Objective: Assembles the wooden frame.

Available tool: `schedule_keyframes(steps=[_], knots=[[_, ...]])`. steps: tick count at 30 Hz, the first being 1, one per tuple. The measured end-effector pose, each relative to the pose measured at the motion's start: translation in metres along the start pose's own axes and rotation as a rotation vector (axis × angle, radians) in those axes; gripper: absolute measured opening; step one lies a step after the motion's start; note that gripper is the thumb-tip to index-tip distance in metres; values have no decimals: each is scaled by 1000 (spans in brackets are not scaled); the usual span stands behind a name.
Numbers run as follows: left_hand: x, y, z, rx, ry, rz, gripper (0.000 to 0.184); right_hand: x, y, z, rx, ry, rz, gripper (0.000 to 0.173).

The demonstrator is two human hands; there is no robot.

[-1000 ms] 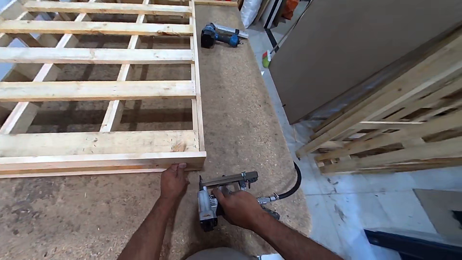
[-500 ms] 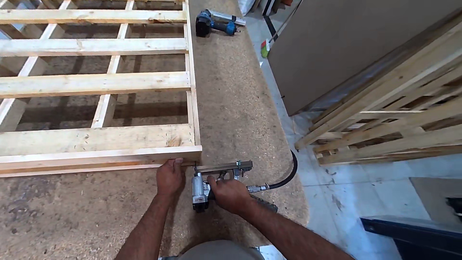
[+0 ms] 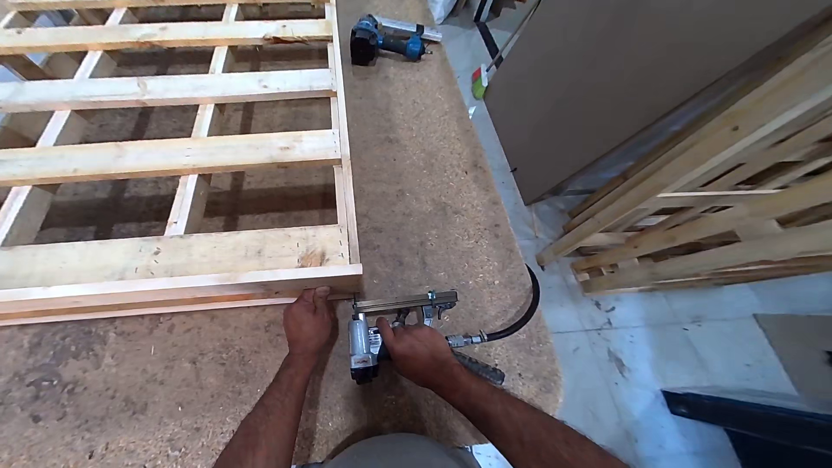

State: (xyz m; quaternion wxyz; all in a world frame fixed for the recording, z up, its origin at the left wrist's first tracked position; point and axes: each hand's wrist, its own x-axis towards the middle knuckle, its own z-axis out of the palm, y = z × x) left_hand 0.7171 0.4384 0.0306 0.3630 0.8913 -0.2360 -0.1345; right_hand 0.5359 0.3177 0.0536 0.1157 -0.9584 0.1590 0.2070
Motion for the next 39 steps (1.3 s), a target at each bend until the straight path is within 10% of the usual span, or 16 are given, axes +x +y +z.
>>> schedule_keyframes(steps=[8,19,39], knots=[[-1,0,0,-40,-14,-22,42,0,-6,-6,25,-80,34,38],[29,-10,-47,-267,-532,-86,51,23,-41,-5,50,-41,-63,35],[21,0,-37,-143,-373,-115,56,22,-41,1,81,-16,-32,37]])
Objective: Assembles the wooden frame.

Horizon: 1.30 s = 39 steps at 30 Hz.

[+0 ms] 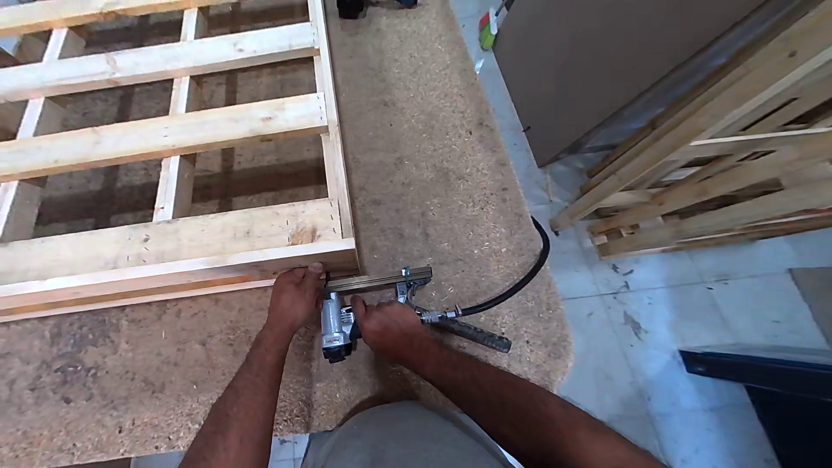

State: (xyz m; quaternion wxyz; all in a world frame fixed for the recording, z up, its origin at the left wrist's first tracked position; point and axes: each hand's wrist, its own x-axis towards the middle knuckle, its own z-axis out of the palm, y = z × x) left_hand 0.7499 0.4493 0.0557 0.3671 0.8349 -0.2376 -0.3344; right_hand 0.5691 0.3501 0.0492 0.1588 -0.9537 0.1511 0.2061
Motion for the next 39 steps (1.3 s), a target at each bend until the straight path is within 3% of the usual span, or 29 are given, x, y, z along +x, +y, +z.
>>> schedule_keyframes(steps=[8,23,27,30,33,36,39], knots=[[2,-5,2,59,39,20,59,-5,5,7,22,92,9,29],[-2,2,5,52,62,11,55,-14,20,6,39,34,45,36],[-4,3,6,57,74,4,55,-17,23,6,35,30,52,29],[-4,4,6,57,79,3,55,-19,28,10,4,62,31,36],[-4,4,5,56,72,-6,54,-20,30,8,24,38,26,30],[-4,3,6,44,73,11,53,-19,33,8,7,42,28,38],[-5,4,6,35,76,9,52,-22,36,5,28,7,40,31]])
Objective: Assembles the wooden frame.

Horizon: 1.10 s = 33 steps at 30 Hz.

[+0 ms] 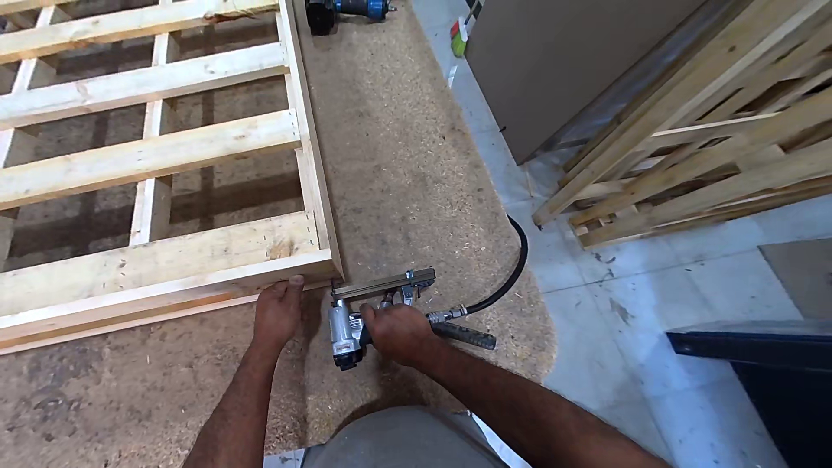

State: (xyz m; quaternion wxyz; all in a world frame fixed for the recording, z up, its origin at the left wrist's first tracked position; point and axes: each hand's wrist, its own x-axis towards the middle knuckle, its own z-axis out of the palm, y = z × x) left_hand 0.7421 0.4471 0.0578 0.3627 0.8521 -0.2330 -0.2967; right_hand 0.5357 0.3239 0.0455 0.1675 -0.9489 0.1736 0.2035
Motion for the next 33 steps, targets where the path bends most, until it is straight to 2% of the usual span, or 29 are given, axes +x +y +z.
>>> schedule_keyframes(steps=[11,18,23,25,27,30,33], knots=[[0,1,1,1,2,-18,53,-4,12,-2,-12,4,-4,41],[-1,1,-1,10,6,-15,53,-6,14,-4,-20,15,-6,36],[1,-3,1,20,30,0,54,-6,8,-4,10,-9,29,27],[2,-9,6,-55,38,17,51,-8,7,-10,26,-45,23,38],[3,-16,11,-251,5,2,43,-13,11,-20,45,-93,9,53],[5,-20,20,-521,-26,-28,29,-18,37,-26,40,-68,37,51],[5,-20,30,-697,13,-59,23,-11,72,-31,40,-12,168,60]])
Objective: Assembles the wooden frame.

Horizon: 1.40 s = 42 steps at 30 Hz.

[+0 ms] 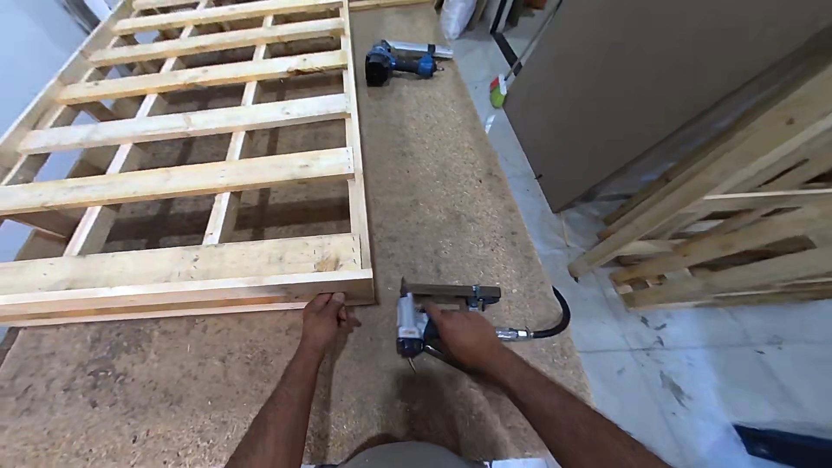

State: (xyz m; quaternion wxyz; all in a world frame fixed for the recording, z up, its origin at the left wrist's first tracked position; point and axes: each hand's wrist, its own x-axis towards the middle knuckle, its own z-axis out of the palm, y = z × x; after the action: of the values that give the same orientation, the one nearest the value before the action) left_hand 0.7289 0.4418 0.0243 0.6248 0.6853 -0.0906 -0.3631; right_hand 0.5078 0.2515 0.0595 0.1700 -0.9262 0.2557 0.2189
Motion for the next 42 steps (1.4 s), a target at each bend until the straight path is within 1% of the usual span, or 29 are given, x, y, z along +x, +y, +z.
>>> schedule_keyframes(steps=[2,5,8,10,12,14,16,19,20,21,23,25,27,28,31,33,35,38,40,42], knots=[[1,-5,4,-80,25,-5,21,16,21,-5,23,41,56,65],[-1,-5,11,-212,-3,-47,21,37,41,-4,45,73,81,64],[-4,-2,16,-313,-29,-58,20,47,48,8,95,81,11,70],[-4,-2,13,-293,-48,-47,21,46,50,20,96,112,-30,66],[-4,-3,10,-252,-55,-33,23,39,51,28,101,182,-36,59],[-4,-3,8,-236,-52,-32,25,29,54,37,101,289,-33,52],[-5,-1,8,-246,-47,-35,26,14,56,47,135,396,-11,49],[-11,4,16,-219,37,-9,25,-20,56,62,249,542,80,44],[-14,4,19,-200,85,2,24,-32,55,69,292,549,112,42],[-18,2,20,-173,130,2,25,-42,54,76,320,518,130,41],[-29,-6,21,-93,171,-17,36,-58,51,91,327,432,111,40],[-44,-20,20,19,151,-45,36,-67,45,101,320,267,92,46],[-62,-34,21,111,101,-84,34,-70,39,111,297,189,90,51],[-72,-41,23,134,86,-100,34,-70,38,113,282,183,100,50],[-101,-57,31,180,86,-143,31,-64,40,108,278,119,127,38],[-118,-63,38,212,76,-174,31,-64,39,100,301,71,97,37],[-131,-67,45,232,35,-208,30,-71,36,93,328,86,57,36],[-145,-79,61,231,-31,-190,28,-88,31,76,309,27,66,32],[-151,-81,73,283,-136,-179,28,-96,37,75,297,-5,67,32],[-154,-84,84,332,-268,-124,27,-103,47,83,303,-4,31,31]])
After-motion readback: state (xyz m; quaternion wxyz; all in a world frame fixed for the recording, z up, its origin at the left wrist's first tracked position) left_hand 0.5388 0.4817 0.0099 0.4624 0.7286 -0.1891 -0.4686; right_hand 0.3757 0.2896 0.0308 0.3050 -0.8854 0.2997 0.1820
